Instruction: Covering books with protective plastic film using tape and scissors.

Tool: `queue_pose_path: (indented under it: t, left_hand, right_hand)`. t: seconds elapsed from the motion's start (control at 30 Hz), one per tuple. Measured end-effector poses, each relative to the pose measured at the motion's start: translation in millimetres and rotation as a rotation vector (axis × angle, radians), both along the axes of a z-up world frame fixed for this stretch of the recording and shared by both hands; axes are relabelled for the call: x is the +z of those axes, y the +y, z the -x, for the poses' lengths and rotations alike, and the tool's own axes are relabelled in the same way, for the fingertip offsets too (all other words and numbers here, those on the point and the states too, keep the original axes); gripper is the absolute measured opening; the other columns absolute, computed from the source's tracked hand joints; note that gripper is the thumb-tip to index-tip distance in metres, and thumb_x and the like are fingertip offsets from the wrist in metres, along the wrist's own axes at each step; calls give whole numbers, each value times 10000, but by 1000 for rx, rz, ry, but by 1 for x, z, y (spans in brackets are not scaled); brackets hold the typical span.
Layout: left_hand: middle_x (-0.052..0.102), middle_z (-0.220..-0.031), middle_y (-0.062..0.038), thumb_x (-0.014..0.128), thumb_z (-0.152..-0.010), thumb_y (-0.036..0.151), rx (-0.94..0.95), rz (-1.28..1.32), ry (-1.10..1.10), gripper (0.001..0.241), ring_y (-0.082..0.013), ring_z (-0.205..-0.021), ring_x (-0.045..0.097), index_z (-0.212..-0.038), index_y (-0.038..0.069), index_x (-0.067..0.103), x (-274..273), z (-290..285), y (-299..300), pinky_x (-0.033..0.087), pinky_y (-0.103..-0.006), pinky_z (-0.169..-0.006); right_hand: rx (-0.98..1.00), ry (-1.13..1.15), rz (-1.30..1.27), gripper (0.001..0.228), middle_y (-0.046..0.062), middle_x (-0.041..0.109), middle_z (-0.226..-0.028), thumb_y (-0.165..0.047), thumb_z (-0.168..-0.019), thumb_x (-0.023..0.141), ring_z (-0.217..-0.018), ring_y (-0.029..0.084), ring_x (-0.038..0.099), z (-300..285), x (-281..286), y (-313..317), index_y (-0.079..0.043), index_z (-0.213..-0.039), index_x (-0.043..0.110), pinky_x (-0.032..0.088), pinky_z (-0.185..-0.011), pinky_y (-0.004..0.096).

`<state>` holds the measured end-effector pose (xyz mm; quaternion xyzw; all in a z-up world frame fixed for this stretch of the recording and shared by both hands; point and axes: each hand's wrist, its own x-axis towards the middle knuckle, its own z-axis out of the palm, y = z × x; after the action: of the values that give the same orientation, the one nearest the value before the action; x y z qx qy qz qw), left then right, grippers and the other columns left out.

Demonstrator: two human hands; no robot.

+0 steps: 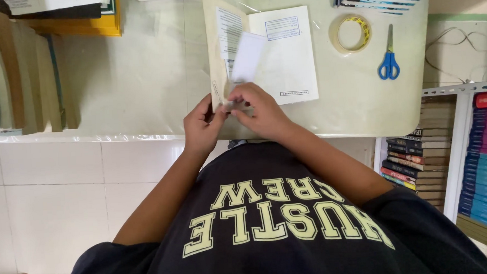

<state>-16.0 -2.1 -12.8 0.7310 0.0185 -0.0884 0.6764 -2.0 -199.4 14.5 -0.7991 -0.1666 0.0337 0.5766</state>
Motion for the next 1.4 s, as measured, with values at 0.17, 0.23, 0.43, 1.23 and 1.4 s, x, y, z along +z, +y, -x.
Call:
queue_pose_path:
  t: [0.17, 0.23, 0.43, 1.23, 1.4]
  left_hand:
    - [748, -1121, -87, 604, -1044, 113, 70, 57, 69, 352, -116, -954, 707, -1370, -19, 632, 4, -2, 2, 626, -281, -860]
    - [747, -1117, -91, 596, -1046, 119, 77, 39, 98, 359, -119, -946, 714, -1377, -17, 625, 2, -2, 2, 626, -279, -856]
    - [683, -1270, -118, 725, -937, 30, -99, 246, 10, 572, -138, -1126, 667, -1464, -39, 514, 9, 0, -3, 558, -315, -1008]
    - [568, -1432, -57, 751, -807, 167, -792, -763, -743, 602, -278, -1291, 529, -1393, 136, 617, -16, -43, -110, 433, -453, -1044]
    - [515, -1518, -29, 732, -826, 199, -769, -808, -821, 709, -257, -1317, 498, -1507, 153, 539, -24, -36, -104, 406, -444, -1091]
  right_hand:
    - [22, -13, 53, 342, 82, 636, -1161, -48, -891, 759, -1042, 210, 660, -2, -18, -3, -67, -1204, 622, 548, -912, 329]
    - [22, -35, 66, 350, 88, 640, -1184, -48, -892, 759, -1071, 219, 662, -2, -21, -6, -62, -1214, 622, 549, -941, 334]
    - [-1, -125, 24, 398, 134, 612, -1254, -68, -852, 809, -1172, 264, 631, 7, -8, -17, -35, -1197, 613, 526, -1014, 358]
    - [-715, 786, -402, 215, 66, 677, -853, -138, -947, 642, -685, 128, 617, 55, -85, -153, 11, -1098, 677, 510, -598, 269]
    - [-797, 782, -422, 200, 70, 667, -759, -156, -942, 687, -601, 133, 610, 52, -82, -154, 15, -1046, 685, 504, -524, 272]
